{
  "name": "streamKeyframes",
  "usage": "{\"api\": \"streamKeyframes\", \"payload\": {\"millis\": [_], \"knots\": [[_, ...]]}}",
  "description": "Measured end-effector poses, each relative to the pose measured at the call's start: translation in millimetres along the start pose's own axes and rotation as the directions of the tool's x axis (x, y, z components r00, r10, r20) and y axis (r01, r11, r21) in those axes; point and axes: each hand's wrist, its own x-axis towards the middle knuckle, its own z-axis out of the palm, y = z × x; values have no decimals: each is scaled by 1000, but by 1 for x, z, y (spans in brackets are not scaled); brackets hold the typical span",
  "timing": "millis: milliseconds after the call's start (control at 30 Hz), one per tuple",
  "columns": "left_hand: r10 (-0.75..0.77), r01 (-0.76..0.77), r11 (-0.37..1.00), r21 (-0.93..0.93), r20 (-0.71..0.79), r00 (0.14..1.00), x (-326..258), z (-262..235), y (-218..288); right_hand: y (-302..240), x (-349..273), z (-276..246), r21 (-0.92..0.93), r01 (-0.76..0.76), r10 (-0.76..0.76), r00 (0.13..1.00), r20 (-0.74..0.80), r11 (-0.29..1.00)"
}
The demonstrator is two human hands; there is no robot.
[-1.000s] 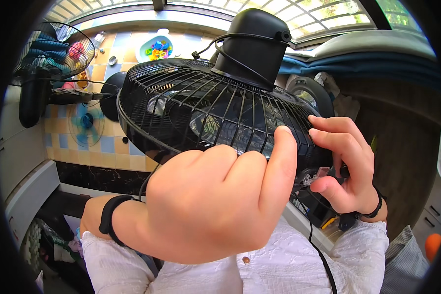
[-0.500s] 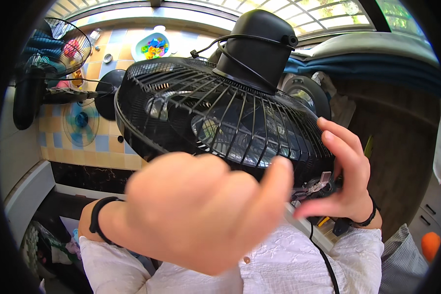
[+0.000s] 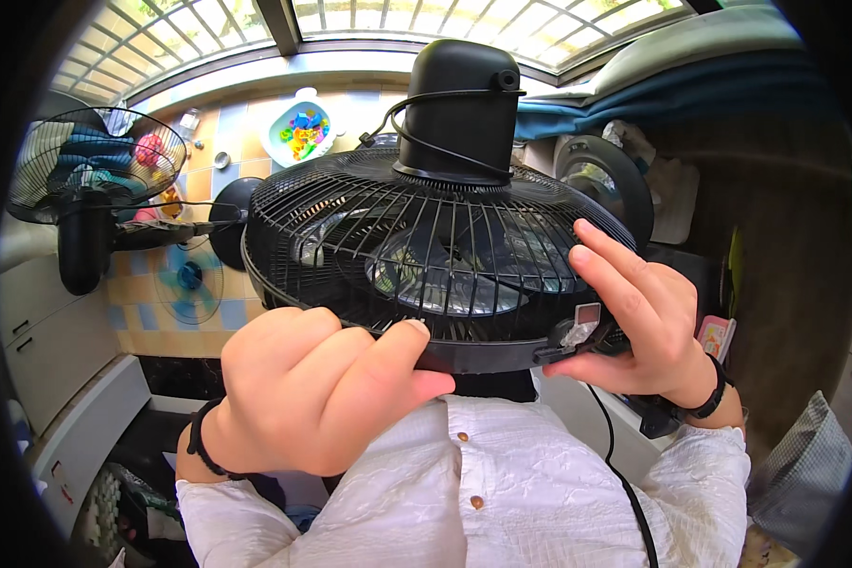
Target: Assembling the grill and blades of a pedestal fan.
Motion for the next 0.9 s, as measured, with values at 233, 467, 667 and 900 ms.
{"api": "streamKeyframes", "payload": {"millis": [233, 467, 667, 900], "knots": [[-438, 472, 747, -468, 188, 879, 17, -17, 20, 4, -2, 3, 72, -17, 22, 998, -67, 997], [-362, 392, -558, -731, 640, 678, 42, -14, 41, 3, -11, -9, 128, 220, -161, 920, -358, 967], [-328, 320, -690, -649, 674, 662, 65, 11, 82, -18, -7, -12, 161, 393, -284, 842, -459, 905], [-364, 277, -588, -760, 555, 748, 64, 35, 111, -19, -13, 13, 72, 474, -349, 734, -583, 877]]}}
